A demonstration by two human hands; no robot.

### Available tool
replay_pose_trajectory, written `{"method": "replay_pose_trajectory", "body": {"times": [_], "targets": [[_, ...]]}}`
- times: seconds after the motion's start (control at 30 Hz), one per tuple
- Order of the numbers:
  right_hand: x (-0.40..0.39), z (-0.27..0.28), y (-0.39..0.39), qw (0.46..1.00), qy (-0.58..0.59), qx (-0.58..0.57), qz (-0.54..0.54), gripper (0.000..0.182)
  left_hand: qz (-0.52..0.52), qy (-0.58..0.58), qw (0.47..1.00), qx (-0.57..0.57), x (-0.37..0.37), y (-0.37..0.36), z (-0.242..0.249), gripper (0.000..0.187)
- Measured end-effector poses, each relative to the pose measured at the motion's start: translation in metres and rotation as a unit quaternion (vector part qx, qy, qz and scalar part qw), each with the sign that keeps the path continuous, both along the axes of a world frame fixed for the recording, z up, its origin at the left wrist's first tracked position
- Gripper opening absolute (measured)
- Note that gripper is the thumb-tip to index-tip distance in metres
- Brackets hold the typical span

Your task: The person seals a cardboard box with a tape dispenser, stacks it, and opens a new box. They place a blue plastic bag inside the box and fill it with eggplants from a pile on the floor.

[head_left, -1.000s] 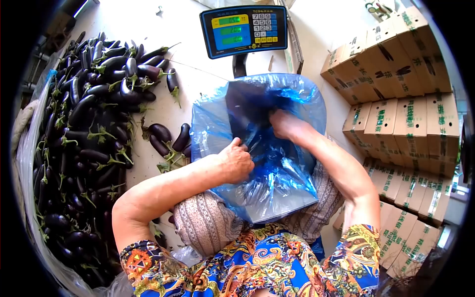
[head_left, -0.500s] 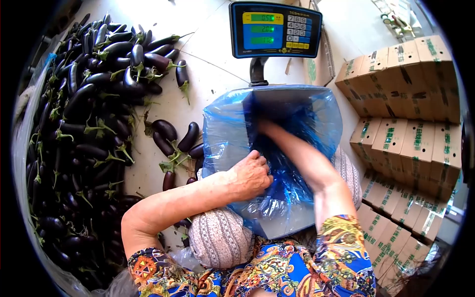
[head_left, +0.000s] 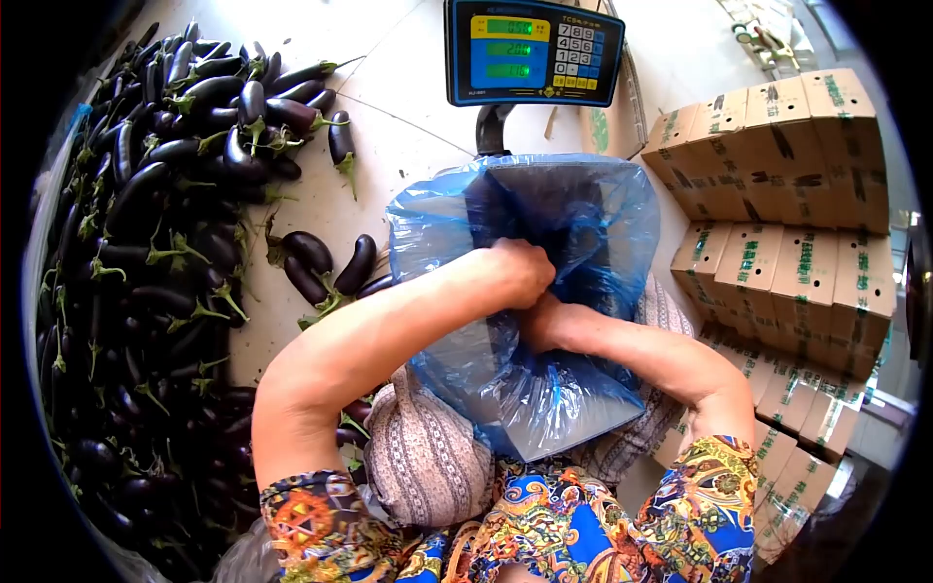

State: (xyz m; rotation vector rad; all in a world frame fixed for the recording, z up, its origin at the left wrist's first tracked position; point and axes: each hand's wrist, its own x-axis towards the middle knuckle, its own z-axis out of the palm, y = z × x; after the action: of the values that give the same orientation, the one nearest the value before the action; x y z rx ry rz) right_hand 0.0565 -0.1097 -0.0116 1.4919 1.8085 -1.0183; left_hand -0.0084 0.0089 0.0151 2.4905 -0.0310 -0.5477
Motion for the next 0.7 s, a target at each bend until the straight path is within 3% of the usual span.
{"method": "replay_pose_trajectory", "body": {"times": [0.03,0.07,0.13,0.17,0.3,0.43,0.47,0.5,0.53,0.57,0.6,0.63,0.67,0.7], "targets": [[-0.005,-0.015,-0.023,0.996,-0.024,0.073,-0.043,0.037,-0.061,0.106,0.992,0.014,0.013,0.006,0.004,0.033],[0.003,-0.015,-0.029,0.998,0.053,-0.025,-0.020,0.035,-0.083,0.147,0.986,0.016,0.022,0.011,0.004,0.033],[0.013,-0.014,-0.046,0.980,0.166,-0.112,-0.003,0.032,-0.095,0.180,0.979,0.021,0.035,0.018,-0.003,0.031],[0.009,-0.011,-0.053,0.974,0.201,-0.102,-0.009,0.030,-0.095,0.177,0.979,0.026,0.041,0.020,-0.006,0.031],[0.006,0.000,-0.055,0.991,0.112,-0.074,0.007,0.024,-0.085,0.138,0.986,0.047,0.048,0.024,-0.007,0.028],[0.010,0.000,-0.042,0.991,0.096,-0.012,0.088,0.021,-0.045,0.008,0.997,0.061,0.016,0.018,0.016,0.026],[0.011,0.004,-0.032,0.997,0.059,-0.041,0.034,0.024,-0.016,-0.048,0.997,0.060,-0.003,0.017,0.031,0.025],[0.006,0.030,-0.008,0.997,0.025,-0.066,-0.009,0.027,0.024,-0.135,0.989,0.050,-0.026,0.016,0.051,0.010],[0.008,0.065,0.013,0.992,0.088,-0.045,-0.082,0.037,0.058,-0.180,0.982,0.029,-0.041,0.011,0.055,0.009],[0.023,0.054,0.004,0.987,0.146,0.061,0.008,0.039,0.096,-0.190,0.977,-0.030,-0.060,0.010,0.066,0.015],[0.020,0.050,0.010,0.952,0.257,0.057,-0.156,0.038,0.119,-0.206,0.966,-0.106,-0.083,0.017,0.083,0.021],[0.025,0.035,0.012,0.934,0.287,0.037,-0.211,0.039,0.177,-0.219,0.937,-0.205,-0.109,0.021,0.092,0.030],[0.029,0.019,0.016,0.910,0.317,0.018,-0.265,0.041,0.254,-0.303,0.884,-0.251,-0.130,0.018,0.082,0.030],[0.037,-0.024,0.016,0.936,0.278,0.005,-0.217,0.044,0.319,-0.388,0.814,-0.292,-0.151,0.014,0.064,0.031]]}}
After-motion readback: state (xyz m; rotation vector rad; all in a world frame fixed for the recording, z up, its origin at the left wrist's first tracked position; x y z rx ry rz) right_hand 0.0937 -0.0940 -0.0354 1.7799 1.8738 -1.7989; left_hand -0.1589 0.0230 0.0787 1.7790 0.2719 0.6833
